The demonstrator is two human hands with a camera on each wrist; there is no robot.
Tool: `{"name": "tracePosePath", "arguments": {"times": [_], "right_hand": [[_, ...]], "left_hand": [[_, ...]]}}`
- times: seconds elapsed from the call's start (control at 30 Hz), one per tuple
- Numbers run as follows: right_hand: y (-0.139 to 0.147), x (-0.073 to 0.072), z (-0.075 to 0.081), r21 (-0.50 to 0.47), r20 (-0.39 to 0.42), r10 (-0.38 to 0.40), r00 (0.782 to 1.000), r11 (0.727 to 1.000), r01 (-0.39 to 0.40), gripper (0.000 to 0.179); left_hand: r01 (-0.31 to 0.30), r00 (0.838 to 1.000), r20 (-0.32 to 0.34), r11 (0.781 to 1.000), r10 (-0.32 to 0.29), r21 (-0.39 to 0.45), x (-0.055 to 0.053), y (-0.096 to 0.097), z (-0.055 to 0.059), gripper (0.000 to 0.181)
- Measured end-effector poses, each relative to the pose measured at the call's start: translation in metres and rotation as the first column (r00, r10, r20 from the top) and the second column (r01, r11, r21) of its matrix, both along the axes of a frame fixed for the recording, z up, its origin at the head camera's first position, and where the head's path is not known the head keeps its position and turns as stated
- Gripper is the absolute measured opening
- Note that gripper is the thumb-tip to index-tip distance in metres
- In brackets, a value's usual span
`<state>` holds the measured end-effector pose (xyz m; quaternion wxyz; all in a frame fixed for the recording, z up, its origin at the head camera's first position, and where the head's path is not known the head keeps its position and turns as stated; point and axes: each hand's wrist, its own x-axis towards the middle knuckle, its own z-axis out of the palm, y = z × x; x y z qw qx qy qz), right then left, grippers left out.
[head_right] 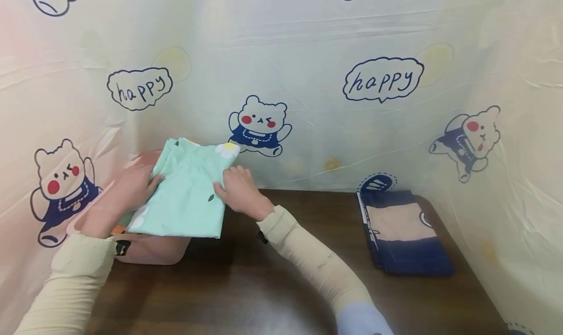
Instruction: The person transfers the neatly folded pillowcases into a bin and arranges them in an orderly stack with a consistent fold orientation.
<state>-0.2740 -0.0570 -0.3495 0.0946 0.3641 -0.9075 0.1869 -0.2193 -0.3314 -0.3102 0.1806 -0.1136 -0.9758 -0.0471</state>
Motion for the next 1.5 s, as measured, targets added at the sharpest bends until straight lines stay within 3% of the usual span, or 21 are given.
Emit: {"name": "tracePosePath", "arguments": {"times": [0.47,0.97,1.33,1.5], "right_hand": [[-0.017,-0.005,0.000,0.001,0.002,0.031,1.000,1.000,-0.031,0.033],[-0.030,-0.011,0.002,0.021,-0.048,0.082,0.996,0.996,-0.081,0.033],[-0.038,-0.013,0.007,0.031,-0.006,0.109,0.994,0.994,-0.109,0.030],[-0.043,-0.016,0.006,0.051,-0.030,0.112,0.993,0.993,-0.110,0.031]], "left_hand": [[-0.028,0.998,0.061,1.000,0.028,0.006,-0.001,-0.020,-0.002,0.030],[-0.035,0.998,0.054,0.998,0.032,0.049,-0.006,-0.036,0.000,0.027],[-0.078,0.995,0.067,0.996,0.075,0.040,-0.006,-0.044,-0.004,0.059],[-0.081,0.995,0.056,0.996,0.078,0.047,-0.007,-0.049,-0.008,0.057]]}}
